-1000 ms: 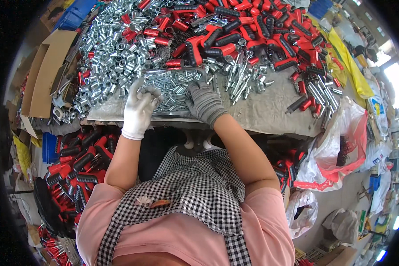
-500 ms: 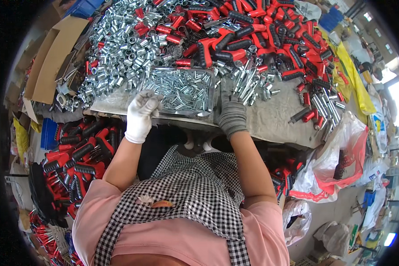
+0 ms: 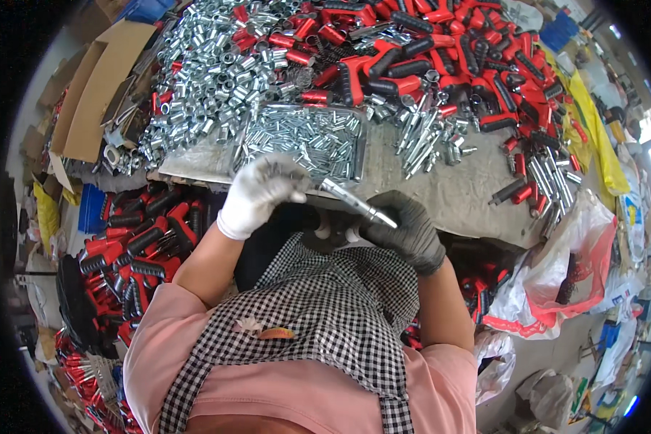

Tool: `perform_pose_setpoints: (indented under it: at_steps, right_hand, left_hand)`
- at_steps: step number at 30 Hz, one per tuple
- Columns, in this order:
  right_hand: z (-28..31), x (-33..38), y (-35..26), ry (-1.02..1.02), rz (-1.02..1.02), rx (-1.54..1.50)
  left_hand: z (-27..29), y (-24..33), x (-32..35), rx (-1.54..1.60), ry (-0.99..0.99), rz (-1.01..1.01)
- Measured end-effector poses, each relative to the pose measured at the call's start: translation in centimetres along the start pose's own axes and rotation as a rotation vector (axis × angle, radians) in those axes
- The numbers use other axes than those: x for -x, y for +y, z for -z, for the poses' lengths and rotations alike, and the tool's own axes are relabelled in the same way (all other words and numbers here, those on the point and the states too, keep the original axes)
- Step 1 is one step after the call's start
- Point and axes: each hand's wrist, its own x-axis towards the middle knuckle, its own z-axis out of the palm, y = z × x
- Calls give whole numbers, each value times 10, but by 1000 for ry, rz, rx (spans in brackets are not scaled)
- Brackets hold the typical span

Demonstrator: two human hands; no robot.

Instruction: Assembling mechanical tools by inserting metal rods into red plastic handles at a factory workstation.

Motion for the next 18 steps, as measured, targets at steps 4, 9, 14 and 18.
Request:
perform_pose_setpoints:
  at_steps: [4, 9, 14, 18]
  right_hand:
    - [8, 5, 8, -174, -82, -121]
    - [-8, -2, 9, -318, -165, -290]
    - [-2, 4, 16, -229, 186, -31]
    - [0, 15, 23, 29, 656, 667]
  left_hand:
    - [-19, 6, 3, -284, -204, 130]
    - [-36, 6, -4, -844, -474, -202]
    - [-47, 18, -7, -417, -301, 402]
    - [-55, 8, -17, -389, -380, 382]
